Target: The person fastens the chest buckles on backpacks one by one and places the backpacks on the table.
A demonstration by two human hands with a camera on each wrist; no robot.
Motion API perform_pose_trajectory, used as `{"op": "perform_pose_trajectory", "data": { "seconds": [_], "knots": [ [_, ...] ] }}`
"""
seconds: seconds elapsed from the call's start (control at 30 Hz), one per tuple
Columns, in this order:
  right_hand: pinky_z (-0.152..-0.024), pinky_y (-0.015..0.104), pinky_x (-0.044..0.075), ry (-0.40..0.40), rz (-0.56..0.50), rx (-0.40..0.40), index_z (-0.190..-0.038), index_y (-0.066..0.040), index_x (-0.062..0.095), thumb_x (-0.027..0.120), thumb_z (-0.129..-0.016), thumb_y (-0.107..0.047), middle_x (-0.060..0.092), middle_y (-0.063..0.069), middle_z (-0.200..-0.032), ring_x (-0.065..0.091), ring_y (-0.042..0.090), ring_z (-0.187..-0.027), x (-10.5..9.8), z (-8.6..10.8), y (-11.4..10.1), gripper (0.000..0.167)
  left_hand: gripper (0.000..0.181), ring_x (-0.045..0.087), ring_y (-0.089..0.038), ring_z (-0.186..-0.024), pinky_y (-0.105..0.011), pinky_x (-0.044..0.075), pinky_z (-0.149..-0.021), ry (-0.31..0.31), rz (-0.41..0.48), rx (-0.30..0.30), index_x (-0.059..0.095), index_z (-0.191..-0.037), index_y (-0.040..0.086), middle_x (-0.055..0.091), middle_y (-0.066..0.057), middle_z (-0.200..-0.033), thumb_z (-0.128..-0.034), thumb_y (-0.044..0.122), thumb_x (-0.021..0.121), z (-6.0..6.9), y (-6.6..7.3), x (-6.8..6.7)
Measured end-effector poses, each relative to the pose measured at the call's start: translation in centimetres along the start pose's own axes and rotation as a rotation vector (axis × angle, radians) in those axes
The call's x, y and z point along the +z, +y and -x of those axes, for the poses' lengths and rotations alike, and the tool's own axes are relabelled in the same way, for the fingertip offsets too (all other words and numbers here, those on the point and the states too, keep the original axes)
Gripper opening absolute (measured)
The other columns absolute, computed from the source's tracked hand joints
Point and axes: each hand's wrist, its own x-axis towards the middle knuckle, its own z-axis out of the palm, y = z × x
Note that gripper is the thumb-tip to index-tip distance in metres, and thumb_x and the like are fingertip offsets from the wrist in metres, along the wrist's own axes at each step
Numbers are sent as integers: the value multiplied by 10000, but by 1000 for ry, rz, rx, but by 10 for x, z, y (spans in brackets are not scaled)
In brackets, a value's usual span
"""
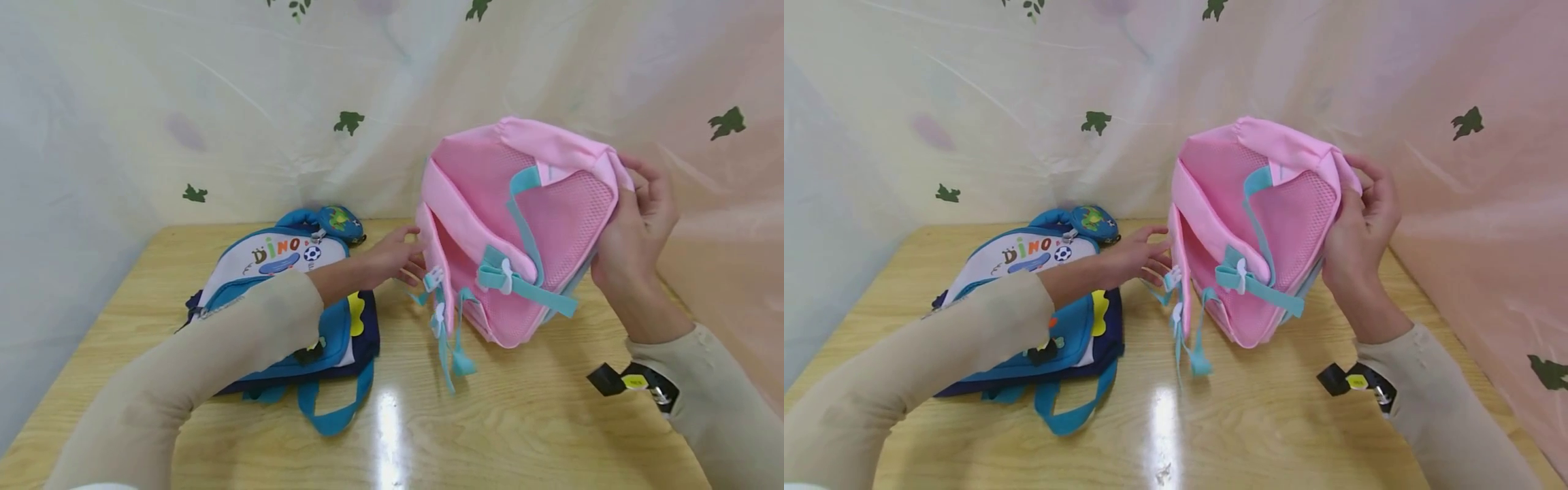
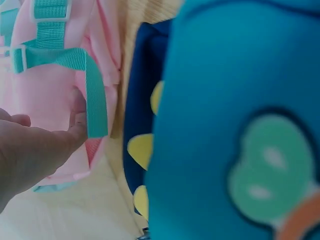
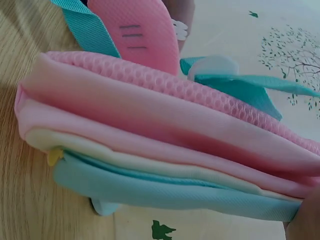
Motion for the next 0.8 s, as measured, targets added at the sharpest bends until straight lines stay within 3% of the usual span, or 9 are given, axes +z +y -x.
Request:
{"op": "perform_pose_trajectory", "data": {
  "seconds": [0.2, 0.37, 0.47, 0.57, 0.7, 0.8],
  "knots": [
    [-618, 260, 586, -48, 40, 24, -1112, 11, 705, 647, -1010, -35, 689, 192, -969, 698, 243, -730, -4, -1, 0, 126, 600, 698, -265, -846, -342, 603, -797, 10, 9, 29, 222, -1581, 78, 683, -203, -1032, -1086, 174, 547, 0, 3, 8],
    [-641, 263, 593, -55, 19, 58, -1125, 16, 692, 629, -1013, -16, 673, 194, -989, 697, 248, -759, -8, -4, 0, 133, 776, 676, -205, -620, -321, 618, -692, 84, 108, 63, 165, -1624, 65, 677, -158, -841, -1022, 82, 654, -1, 5, 21],
    [-647, 265, 600, -49, 1, 118, -1144, 12, 689, 577, -1023, 36, 682, 173, -1005, 712, 241, -774, -14, -6, -1, 166, 837, 631, -178, -545, -273, 592, -613, 133, 110, 94, 164, -1636, 52, 616, -113, -768, -985, 21, 688, -1, 7, 25],
    [-664, 264, 608, -64, 9, 187, -1192, -13, 695, 526, -1035, 63, 694, 145, -1060, 725, 226, -805, -20, -7, -3, 243, 842, 602, -161, -555, -260, 571, -622, 178, 100, 105, 211, -1634, 55, 560, -85, -756, -961, -2, 714, -1, 8, 23],
    [-706, 240, 606, -117, 78, 233, -1251, -36, 704, 571, -1031, 11, 705, 110, -1109, 721, 194, -866, -30, -10, -6, 262, 817, 581, -163, -595, -263, 548, -664, 222, 100, 115, 297, -1618, 76, 543, -66, -754, -938, -5, 743, 1, 10, 17],
    [-646, 188, 575, -149, 151, 261, -1224, -46, 724, 588, -1026, -14, 714, 68, -1080, 699, 146, -819, -38, -13, -9, 243, 791, 562, -156, -618, -249, 530, -664, 245, 95, 129, 355, -1598, 77, 525, -54, -755, -923, -15, 756, 2, 13, 12]
  ]
}}
